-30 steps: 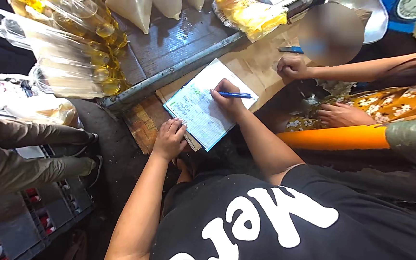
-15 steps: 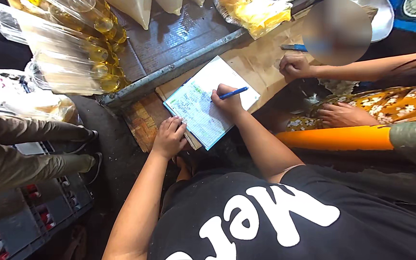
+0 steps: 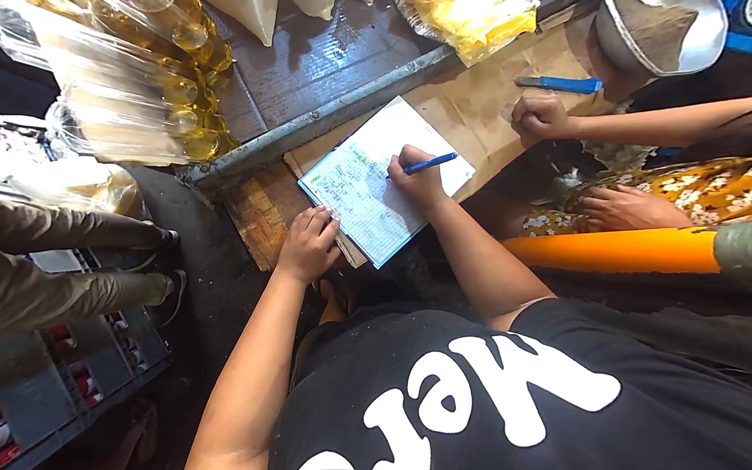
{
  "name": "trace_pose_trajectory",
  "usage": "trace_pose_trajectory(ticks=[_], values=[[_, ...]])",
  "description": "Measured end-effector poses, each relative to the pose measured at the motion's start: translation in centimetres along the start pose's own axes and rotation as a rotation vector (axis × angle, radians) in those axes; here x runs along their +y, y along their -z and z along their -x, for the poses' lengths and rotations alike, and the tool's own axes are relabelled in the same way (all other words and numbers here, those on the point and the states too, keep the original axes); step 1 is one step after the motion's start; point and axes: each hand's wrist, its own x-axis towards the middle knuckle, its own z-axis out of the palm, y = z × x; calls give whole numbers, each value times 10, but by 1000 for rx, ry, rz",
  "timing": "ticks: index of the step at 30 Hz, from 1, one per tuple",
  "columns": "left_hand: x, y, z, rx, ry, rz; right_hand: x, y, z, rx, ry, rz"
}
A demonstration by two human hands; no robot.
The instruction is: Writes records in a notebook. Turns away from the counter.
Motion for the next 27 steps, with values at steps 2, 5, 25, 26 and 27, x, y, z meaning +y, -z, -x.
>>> trace_pose_trajectory(ticks=[2, 5, 25, 26, 27], values=[[0, 0, 0, -1, 1, -1, -1, 1, 0, -14, -13, -12], [0, 0, 0, -12, 1, -9, -1, 1, 1, -45, -15, -15], [1, 1, -2, 1, 13, -3, -32, -4, 10, 3, -169, -386], [1, 1, -1, -7, 11, 2, -41, -11, 17, -63, -126, -339], [1, 1, 0, -15, 10, 8, -48, -20, 25, -128, -79, -291]])
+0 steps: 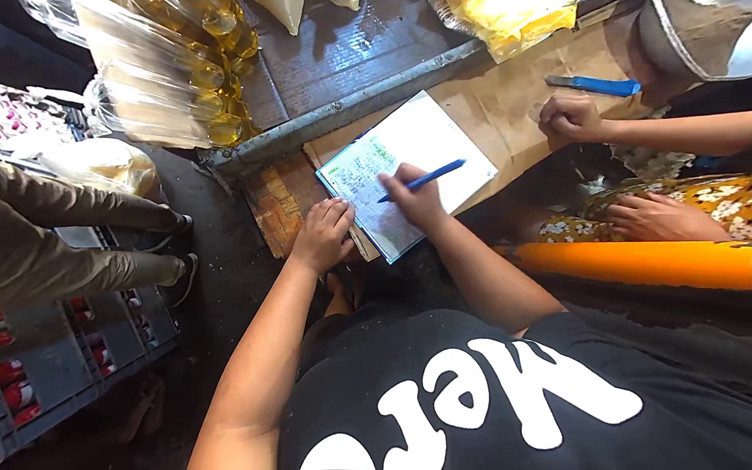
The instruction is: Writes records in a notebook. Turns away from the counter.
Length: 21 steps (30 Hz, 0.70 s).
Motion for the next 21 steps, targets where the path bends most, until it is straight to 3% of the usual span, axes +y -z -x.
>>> trace_pose_trajectory(ticks=[5, 11, 21], values=[[0, -1, 0, -4, 13, 5, 6, -38, 11, -130, 87, 126], [-1, -1, 1, -31, 15, 17, 12, -40, 12, -6, 184, 214], [-1, -1, 2, -27, 27, 27, 15, -38, 13, -70, 183, 282]])
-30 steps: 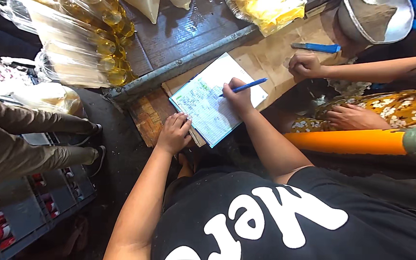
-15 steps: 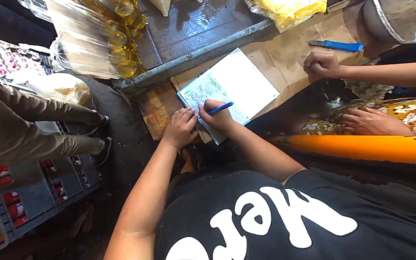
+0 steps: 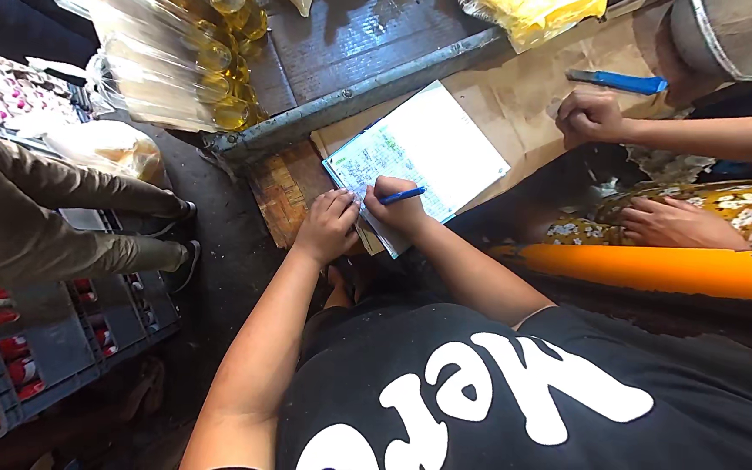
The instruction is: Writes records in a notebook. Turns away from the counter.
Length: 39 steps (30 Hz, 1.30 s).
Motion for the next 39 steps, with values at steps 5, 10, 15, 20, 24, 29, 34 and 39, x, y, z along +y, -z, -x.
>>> trace_pose_trajectory(ticks=[5, 10, 15, 20, 24, 29, 34, 39], values=[[0, -1, 0, 12, -9, -3, 0, 5, -2, -24, -30, -35], [0, 1, 0, 1, -11, -6, 6, 14, -5, -7, -32, -10], [0, 1, 0, -5, -8, -7, 7, 12, -4, -5, -2, 41], [1, 1, 0, -13, -1, -10, 7, 11, -4, 12, -16, 34], [2, 2, -1, -13, 5, 5, 9, 10, -3, 42, 19, 48], [1, 1, -1, -13, 3, 13, 10, 11, -2, 55, 45, 50], [0, 1, -1, -17, -11, -5, 10, 13, -3, 26, -11, -11], [0, 2, -1, -13, -5, -8, 11, 20, -5, 60, -27, 23]])
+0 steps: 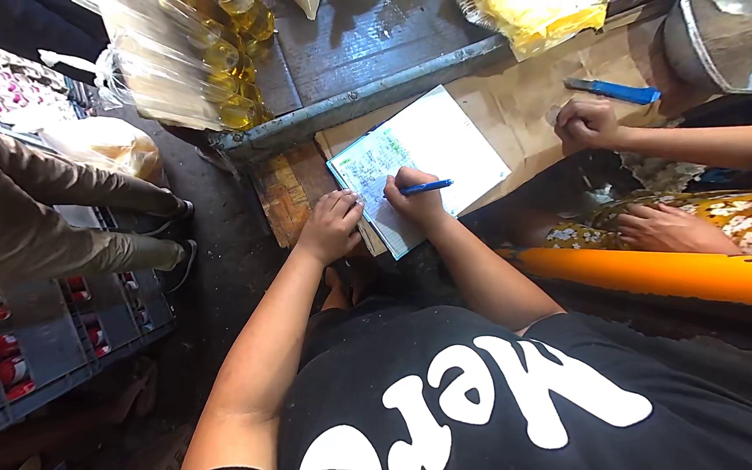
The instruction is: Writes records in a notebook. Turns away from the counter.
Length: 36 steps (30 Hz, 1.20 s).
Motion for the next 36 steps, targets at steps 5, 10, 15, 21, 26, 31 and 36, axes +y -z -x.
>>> trace_pose_trajectory(ticks=[5, 10, 15, 21, 26, 31, 36], values=[[0, 0, 0, -1, 1, -1, 2, -2, 2, -6, 16, 29], [-1, -1, 1, 3, -3, -4, 2, -2, 1, 17, 31, 52], [-1, 0, 0, 12, -9, 3, 3, -3, 2, 27, 31, 48], [-1, -1, 0, 21, -8, -3, 4, -1, 0, 13, -4, -17], [-1, -1, -1, 27, -16, 1, 9, 14, -6, 83, -91, -39], [-1, 0, 0, 22, -22, -2, 12, 25, -7, 71, -112, -24], [-1, 0, 0, 31, -19, -14, 12, 24, -6, 18, -70, -19]])
